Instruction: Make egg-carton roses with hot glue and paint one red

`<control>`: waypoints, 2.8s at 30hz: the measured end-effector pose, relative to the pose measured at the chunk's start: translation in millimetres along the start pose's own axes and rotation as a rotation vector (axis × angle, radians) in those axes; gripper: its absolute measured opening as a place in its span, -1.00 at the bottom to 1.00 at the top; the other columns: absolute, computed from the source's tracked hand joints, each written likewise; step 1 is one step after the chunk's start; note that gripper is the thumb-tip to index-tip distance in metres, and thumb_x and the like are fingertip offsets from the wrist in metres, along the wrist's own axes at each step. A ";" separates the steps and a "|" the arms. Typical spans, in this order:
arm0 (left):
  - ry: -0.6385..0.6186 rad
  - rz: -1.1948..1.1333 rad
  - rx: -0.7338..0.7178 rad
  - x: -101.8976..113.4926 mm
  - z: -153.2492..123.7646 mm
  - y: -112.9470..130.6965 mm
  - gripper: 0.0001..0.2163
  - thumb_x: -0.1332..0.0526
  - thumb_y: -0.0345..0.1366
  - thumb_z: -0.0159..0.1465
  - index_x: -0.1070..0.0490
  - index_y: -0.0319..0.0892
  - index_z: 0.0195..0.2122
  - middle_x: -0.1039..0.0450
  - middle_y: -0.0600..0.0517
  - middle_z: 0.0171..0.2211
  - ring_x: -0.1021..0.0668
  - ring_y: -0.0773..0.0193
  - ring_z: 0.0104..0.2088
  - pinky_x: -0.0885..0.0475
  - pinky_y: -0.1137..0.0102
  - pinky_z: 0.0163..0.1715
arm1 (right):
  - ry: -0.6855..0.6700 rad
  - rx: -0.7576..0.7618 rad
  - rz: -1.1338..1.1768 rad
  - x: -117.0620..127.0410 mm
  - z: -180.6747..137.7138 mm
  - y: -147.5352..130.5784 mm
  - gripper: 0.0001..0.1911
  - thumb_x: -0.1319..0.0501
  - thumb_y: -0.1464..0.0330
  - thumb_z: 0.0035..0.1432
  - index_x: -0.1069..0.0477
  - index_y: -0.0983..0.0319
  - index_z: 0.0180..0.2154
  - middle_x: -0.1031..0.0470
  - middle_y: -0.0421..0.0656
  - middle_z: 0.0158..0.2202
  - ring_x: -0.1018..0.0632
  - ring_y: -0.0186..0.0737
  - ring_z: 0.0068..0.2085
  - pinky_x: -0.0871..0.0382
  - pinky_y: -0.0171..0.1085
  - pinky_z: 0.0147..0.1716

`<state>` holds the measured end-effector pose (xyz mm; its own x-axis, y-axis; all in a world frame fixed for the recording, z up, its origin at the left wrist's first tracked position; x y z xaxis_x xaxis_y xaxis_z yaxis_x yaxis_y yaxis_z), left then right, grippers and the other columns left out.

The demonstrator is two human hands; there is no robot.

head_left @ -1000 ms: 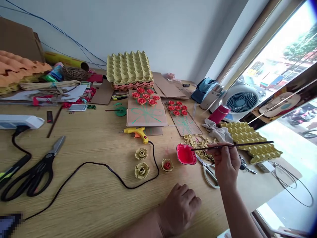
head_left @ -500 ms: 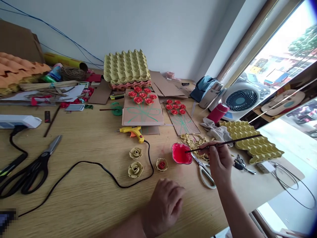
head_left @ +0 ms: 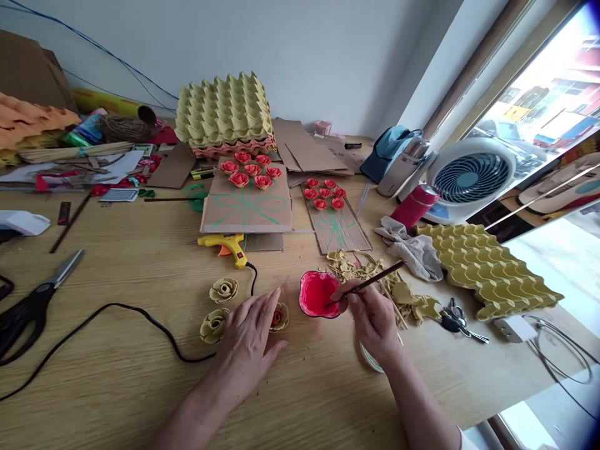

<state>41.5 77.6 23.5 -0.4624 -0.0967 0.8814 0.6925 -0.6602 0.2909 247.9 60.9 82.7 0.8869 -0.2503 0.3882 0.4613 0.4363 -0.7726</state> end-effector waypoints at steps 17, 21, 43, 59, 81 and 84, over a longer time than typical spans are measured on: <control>0.112 -0.136 0.088 22.2 11.9 -5.1 -0.54 -0.19 -0.38 0.42 -0.21 -0.17 0.34 -0.44 -0.16 0.03 -0.60 0.02 -0.03 -0.51 0.20 -0.02 | -0.134 0.017 -0.088 -14.2 -2.7 2.4 -0.75 -0.06 0.50 0.47 -0.46 0.10 -0.08 -0.55 -0.21 -0.32 -0.55 -0.23 -0.37 -0.44 -0.29 -0.34; 0.112 -0.251 0.196 20.9 17.1 -9.7 -0.65 -0.23 -0.40 0.38 -0.34 -0.08 0.18 -0.44 -0.10 0.01 -0.62 0.06 -0.04 -0.56 0.23 -0.06 | -0.114 -0.009 -0.029 -11.6 -0.8 2.8 -0.76 -0.04 0.47 0.48 -0.46 0.10 -0.11 -0.55 -0.20 -0.31 -0.56 -0.24 -0.37 -0.45 -0.30 -0.36; 0.042 -0.642 0.479 -8.5 -4.0 -25.8 -0.57 -0.31 -0.45 0.23 -0.39 -0.08 0.13 -0.60 -0.03 -0.08 -0.59 0.29 -0.39 -0.54 0.42 -0.42 | 0.031 -0.047 0.062 5.7 2.4 -10.9 -0.79 -0.12 0.45 0.48 -0.50 0.13 -0.03 -0.65 -0.12 -0.20 -0.65 -0.20 -0.34 -0.57 -0.24 -0.35; 0.060 -0.590 0.343 0.9 -4.7 -9.0 -0.52 -0.28 -0.50 0.27 -0.28 -0.03 0.18 -0.58 -0.05 0.05 -0.65 0.12 0.02 -0.58 0.23 0.05 | -0.009 0.131 0.275 -30.1 -12.1 -31.0 -0.76 -0.03 0.46 0.51 -0.42 0.14 0.04 -0.62 -0.05 -0.14 -0.68 -0.12 -0.20 -0.66 -0.08 -0.23; -0.073 -0.709 0.377 -7.9 -4.3 -2.2 -0.43 -0.19 -0.54 0.20 -0.31 -0.03 0.24 -0.60 -0.04 0.04 -0.64 0.16 -0.14 -0.57 0.32 -0.20 | -0.142 0.170 0.253 -37.8 -8.1 -33.5 -0.70 0.01 0.48 0.52 -0.42 0.17 0.09 -0.64 -0.04 -0.15 -0.66 -0.10 -0.14 -0.60 -0.08 -0.17; -0.080 -0.735 0.364 -5.5 -2.1 0.1 -0.43 -0.18 -0.55 0.19 -0.32 -0.03 0.23 -0.60 -0.02 0.02 -0.64 0.18 -0.14 -0.56 0.34 -0.17 | -0.164 0.166 0.235 -40.4 -7.3 -34.9 -0.72 0.01 0.46 0.53 -0.42 0.18 0.07 -0.64 -0.04 -0.15 -0.66 -0.12 -0.14 -0.59 -0.10 -0.16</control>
<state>42.9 76.5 17.9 -0.8363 0.3287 0.4388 0.3710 -0.2501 0.8943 195.8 49.5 90.3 0.9553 0.0101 0.2954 0.2296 0.6039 -0.7633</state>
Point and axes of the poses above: each hand's wrist, its own z-axis towards the middle knuckle, its own x-axis out of the back of the hand, y = z × x, the point moved 10 cm from there along z, towards the middle knuckle
